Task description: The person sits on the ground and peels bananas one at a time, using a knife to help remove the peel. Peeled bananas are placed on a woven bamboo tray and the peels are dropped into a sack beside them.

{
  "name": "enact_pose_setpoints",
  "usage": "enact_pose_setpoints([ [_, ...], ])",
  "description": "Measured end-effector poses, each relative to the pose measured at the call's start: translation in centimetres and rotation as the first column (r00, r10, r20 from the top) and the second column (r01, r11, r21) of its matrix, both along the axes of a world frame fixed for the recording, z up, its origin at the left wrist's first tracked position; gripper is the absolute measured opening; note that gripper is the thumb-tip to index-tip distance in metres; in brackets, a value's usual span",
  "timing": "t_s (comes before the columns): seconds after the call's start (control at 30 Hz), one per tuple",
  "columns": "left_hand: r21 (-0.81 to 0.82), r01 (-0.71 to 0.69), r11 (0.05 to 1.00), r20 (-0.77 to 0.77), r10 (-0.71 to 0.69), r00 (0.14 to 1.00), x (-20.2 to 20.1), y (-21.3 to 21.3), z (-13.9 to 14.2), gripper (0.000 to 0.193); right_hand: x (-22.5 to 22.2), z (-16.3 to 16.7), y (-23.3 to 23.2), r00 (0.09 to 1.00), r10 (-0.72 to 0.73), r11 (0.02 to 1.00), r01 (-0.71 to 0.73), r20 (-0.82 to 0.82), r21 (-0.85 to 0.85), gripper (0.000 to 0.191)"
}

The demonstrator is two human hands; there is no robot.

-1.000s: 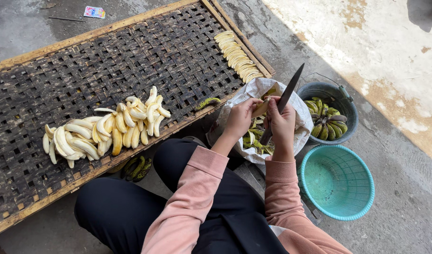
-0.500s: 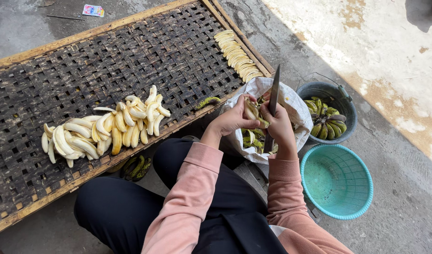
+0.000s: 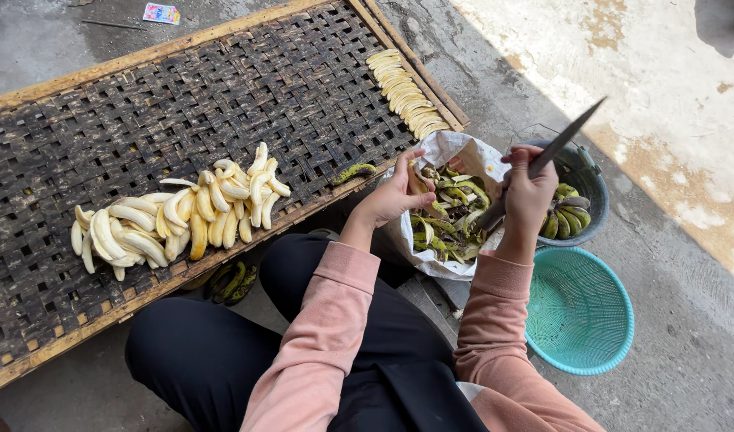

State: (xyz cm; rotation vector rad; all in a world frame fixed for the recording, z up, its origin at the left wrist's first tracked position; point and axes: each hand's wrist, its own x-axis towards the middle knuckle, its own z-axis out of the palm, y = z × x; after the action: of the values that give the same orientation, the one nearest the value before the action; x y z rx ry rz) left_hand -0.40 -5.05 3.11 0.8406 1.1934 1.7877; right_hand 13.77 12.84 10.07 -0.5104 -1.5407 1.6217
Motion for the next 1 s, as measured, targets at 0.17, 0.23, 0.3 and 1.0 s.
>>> enact_pose_setpoints([
  [0.17, -0.345, -0.212, 0.914, -0.512, 0.006, 0.859, 1.6, 2.3, -1.2, 0.092, -0.9, -2.3, -2.7, 0.885, 0.152, 0.898, -0.31, 0.441, 0.313, 0.04],
  [0.23, -0.261, -0.236, 0.936, -0.573, 0.047, 0.818, 1.9, 2.8, -1.4, 0.082, -1.5, -3.4, -3.2, 0.871, 0.272, 0.894, -0.386, 0.41, 0.227, 0.025],
  [0.3, -0.236, -0.292, 0.927, -0.635, 0.081, 0.769, 1.9, 2.8, -1.4, 0.068, -2.1, -4.1, -3.2, 0.873, 0.288, 0.88, -0.403, 0.394, 0.25, 0.014],
  [1.0, -0.156, -0.575, 0.803, -0.416, 0.474, 0.776, 1.2, 3.1, -2.3, 0.026, 0.5, -8.8, 1.3, 0.948, -0.027, 0.958, -0.066, 0.317, 0.278, 0.041],
])
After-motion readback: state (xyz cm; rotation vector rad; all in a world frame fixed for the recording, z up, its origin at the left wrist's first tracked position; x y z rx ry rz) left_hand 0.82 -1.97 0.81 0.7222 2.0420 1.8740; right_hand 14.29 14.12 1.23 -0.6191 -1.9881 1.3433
